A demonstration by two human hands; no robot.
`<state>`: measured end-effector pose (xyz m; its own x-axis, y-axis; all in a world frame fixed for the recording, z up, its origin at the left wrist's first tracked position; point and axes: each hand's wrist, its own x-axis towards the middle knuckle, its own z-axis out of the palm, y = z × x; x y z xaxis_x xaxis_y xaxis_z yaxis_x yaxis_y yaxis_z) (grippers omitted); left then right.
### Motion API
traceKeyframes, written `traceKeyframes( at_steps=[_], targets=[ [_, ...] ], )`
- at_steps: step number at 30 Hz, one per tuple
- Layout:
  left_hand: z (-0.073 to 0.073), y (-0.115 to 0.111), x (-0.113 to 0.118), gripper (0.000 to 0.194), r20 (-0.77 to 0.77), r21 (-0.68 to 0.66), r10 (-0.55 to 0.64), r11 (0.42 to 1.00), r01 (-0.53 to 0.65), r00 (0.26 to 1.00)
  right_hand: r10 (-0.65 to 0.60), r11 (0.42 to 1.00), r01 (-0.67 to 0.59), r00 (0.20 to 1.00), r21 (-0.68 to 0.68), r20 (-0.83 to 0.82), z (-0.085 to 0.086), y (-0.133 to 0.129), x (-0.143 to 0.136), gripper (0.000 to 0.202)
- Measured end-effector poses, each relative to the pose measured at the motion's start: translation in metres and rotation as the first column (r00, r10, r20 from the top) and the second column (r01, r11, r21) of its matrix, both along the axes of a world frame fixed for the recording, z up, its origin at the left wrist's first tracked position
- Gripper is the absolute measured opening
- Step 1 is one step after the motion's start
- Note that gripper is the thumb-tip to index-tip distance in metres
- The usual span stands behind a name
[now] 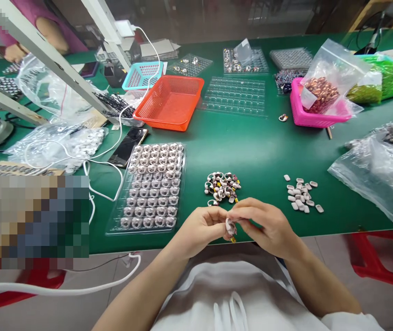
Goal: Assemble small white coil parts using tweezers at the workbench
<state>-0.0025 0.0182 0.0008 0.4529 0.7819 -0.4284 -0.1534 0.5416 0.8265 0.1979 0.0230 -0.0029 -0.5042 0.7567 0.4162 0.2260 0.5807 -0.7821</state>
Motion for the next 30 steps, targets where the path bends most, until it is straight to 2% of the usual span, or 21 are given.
traceKeyframes(
  at_steps=[3,5,8,11,14,17,20,22,25,27,30],
  targets=[
    [0.001,-0.004,0.003,0.02,-0.018,-0.014,0.142,0.99,-0.142,0.99,-0.168,0.976,0.164,0.986,-0.146,-0.018,-0.002,-0.008,0.002,0.012],
    [0.002,-0.008,0.005,0.02,-0.033,0.009,0.197,0.98,-0.197,0.98,-0.206,0.954,0.2,0.978,-0.225,-0.006,-0.003,-0.013,0.0,0.005],
    [0.002,-0.013,0.008,0.018,-0.058,0.087,0.222,0.972,-0.216,0.973,-0.24,0.921,0.231,0.971,-0.313,0.011,-0.005,-0.02,-0.006,0.004],
    [-0.001,-0.018,0.011,0.012,-0.156,0.238,0.243,0.95,-0.202,0.957,-0.279,0.885,0.261,0.96,-0.386,0.012,-0.006,-0.022,-0.01,0.007],
    [-0.002,-0.021,0.011,0.015,-0.265,0.449,0.271,0.884,-0.131,0.925,-0.268,0.862,0.248,0.963,-0.442,0.017,-0.005,-0.023,-0.009,0.009],
    [-0.001,-0.021,0.012,0.02,-0.336,0.639,0.326,0.768,-0.04,0.884,-0.213,0.845,0.193,0.977,-0.499,0.018,-0.002,-0.022,-0.004,0.011],
    [-0.002,-0.021,0.014,0.024,-0.376,0.74,0.388,0.672,0.021,0.842,-0.178,0.822,0.149,0.984,-0.55,0.001,-0.001,-0.021,-0.001,0.013],
    [-0.003,-0.02,0.016,0.025,-0.39,0.754,0.396,0.655,0.042,0.832,-0.173,0.814,0.128,0.985,-0.566,-0.026,-0.002,-0.021,0.0,0.015],
    [-0.007,-0.02,0.016,0.02,-0.387,0.707,0.351,0.707,0.03,0.853,-0.165,0.823,0.092,0.983,-0.561,-0.081,-0.005,-0.021,0.001,0.016],
    [-0.009,-0.021,0.017,0.015,-0.35,0.612,0.289,0.791,-0.016,0.891,-0.17,0.831,0.081,0.979,-0.551,-0.112,-0.008,-0.022,0.0,0.015],
    [-0.012,-0.022,0.018,0.012,-0.214,0.384,0.2,0.917,-0.106,0.956,-0.196,0.838,0.089,0.97,-0.538,-0.145,-0.011,-0.024,-0.001,0.013]
  ],
)
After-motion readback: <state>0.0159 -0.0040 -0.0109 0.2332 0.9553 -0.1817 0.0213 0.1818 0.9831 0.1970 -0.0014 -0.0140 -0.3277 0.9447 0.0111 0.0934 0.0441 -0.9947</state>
